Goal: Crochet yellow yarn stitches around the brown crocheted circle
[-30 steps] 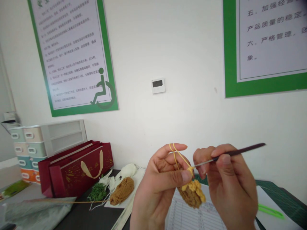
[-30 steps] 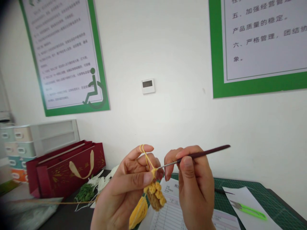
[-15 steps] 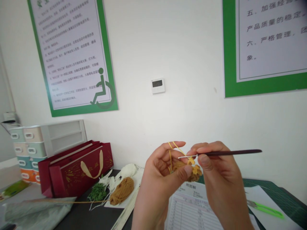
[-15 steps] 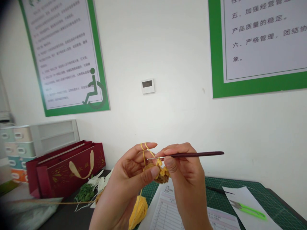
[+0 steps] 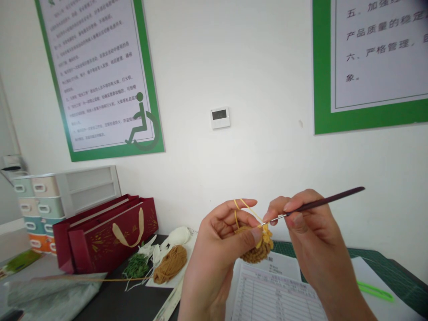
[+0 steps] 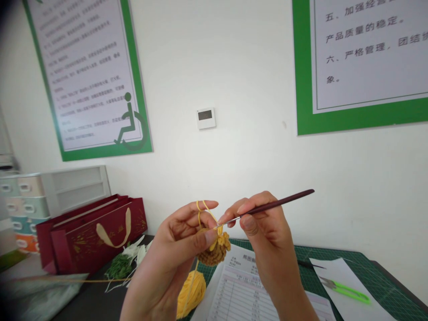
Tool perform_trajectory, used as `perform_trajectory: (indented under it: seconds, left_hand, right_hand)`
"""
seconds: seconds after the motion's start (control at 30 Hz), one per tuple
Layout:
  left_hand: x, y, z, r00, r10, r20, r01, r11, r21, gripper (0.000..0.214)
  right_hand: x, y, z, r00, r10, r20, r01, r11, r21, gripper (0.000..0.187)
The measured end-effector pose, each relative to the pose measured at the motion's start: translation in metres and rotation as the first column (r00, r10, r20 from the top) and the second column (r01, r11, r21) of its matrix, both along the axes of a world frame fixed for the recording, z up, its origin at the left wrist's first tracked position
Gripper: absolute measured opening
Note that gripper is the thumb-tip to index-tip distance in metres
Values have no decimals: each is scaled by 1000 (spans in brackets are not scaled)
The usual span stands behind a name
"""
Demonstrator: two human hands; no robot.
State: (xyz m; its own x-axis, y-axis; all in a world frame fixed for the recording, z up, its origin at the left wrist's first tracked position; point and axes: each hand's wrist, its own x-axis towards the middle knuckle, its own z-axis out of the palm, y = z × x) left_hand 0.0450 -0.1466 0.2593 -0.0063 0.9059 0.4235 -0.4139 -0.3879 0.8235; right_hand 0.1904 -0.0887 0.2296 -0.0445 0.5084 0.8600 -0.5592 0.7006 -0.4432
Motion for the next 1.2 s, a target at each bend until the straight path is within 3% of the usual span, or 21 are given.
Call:
perform_trajectory:
  seconds: [0.3,0.5,0.6,0.77,0.87,1.1,1.2]
  left_hand:
    - [-3,1,-3,1000,-3,15,3,1000,-18,38]
    - [0,-4,2,998,66,7,-66,996,-52,41]
    - [1,-5,3,997,83,0,-83,995,-53,41]
    - [-1,-3,0,998,63,-25,-64,997,-34,41]
    - [-2,-3,0,999,40,-27,-40,999,-15,38]
    - [1,-8,1,1000,4,-2,-4,1000,-21,41]
    - [3,-9,2,999,-4,35,5,1000,-23,42]
  right_hand:
    - [7,-8,5,974,-225,39,211,953,218,9]
    - [7,-11,6,939,-342,42,311,893,326,21]
    - [9,-12,7,902,-430,41,373,823,429,27]
    - [12,-11,11,823,-568,20,432,649,626,31]
    - [11,-10,13,810,-587,-4,440,604,664,33]
    - [3,-9,8,835,-549,-41,450,639,624,39]
    - [-2,-7,2,861,-508,-17,442,734,516,38]
